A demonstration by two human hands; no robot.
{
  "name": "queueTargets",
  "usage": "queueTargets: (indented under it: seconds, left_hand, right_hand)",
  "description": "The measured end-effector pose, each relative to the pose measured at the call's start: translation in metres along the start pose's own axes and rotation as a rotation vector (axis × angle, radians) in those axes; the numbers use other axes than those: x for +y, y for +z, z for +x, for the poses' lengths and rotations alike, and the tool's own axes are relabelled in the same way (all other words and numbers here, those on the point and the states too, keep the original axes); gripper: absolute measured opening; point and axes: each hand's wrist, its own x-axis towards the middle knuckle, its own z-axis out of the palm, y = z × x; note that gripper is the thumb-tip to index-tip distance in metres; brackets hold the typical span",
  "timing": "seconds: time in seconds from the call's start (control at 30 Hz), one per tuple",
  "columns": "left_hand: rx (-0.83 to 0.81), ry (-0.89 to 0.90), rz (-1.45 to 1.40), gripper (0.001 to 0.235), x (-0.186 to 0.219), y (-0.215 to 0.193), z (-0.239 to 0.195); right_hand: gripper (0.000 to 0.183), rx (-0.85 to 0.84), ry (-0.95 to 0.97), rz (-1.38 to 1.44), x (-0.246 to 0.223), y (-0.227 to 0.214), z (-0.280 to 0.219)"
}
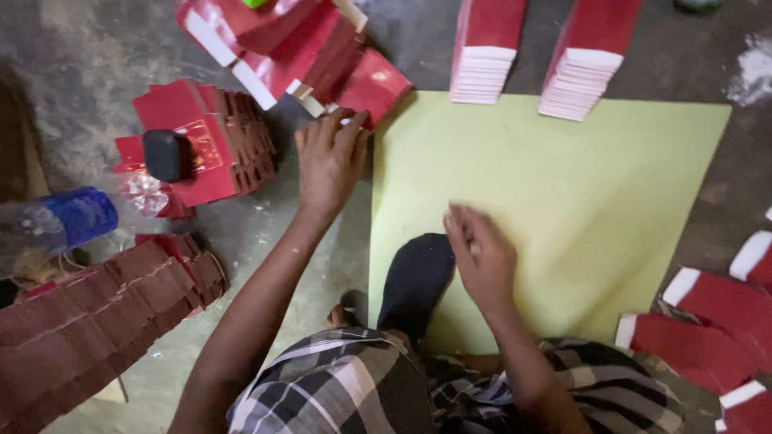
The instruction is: The person folds red and white paper packets by hand, pressing the edges to seal them, and stacks the finished packets on the floor. The person handles the packets one at a time and places completed units into growing stacks.
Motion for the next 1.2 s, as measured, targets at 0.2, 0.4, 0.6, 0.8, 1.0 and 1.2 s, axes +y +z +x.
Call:
queueTargets:
  seconds: [0.2,0.4,0.6,0.8,1.0,1.2]
  left_hand:
    - [0.018,0.000,-0.031,0.029,0.003,-0.007,-0.001]
    - [-0.016,0.003,0.026,0.031,0.013,-0.004,0.007]
    - [-0.043,0.016,0.075,0.044,0.029,0.006,0.011]
    - [-0.090,0.042,0.088,0.047,0.025,0.014,0.005]
    - [-0.102,0.058,0.083,0.052,0.017,0.015,0.001]
    - [-0.104,0.046,0.153,0.055,0.007,0.017,-0.012]
  right_hand:
    - [0.023,-0.113,-0.034,-0.004,0.027,-0.047,-0.062]
    - [0.023,-0.073,-0.112,-0.050,0.052,-0.055,-0.039]
    - [0.023,-0.096,-0.176,-0.038,0.061,-0.062,-0.035]
    - [0.025,-0.162,-0.100,-0.021,0.073,-0.056,-0.037]
    - [0.025,-0.111,-0.013,-0.056,0.086,-0.052,-0.031]
    - [0.028,0.362,-0.135,-0.117,0.102,-0.136,0.100]
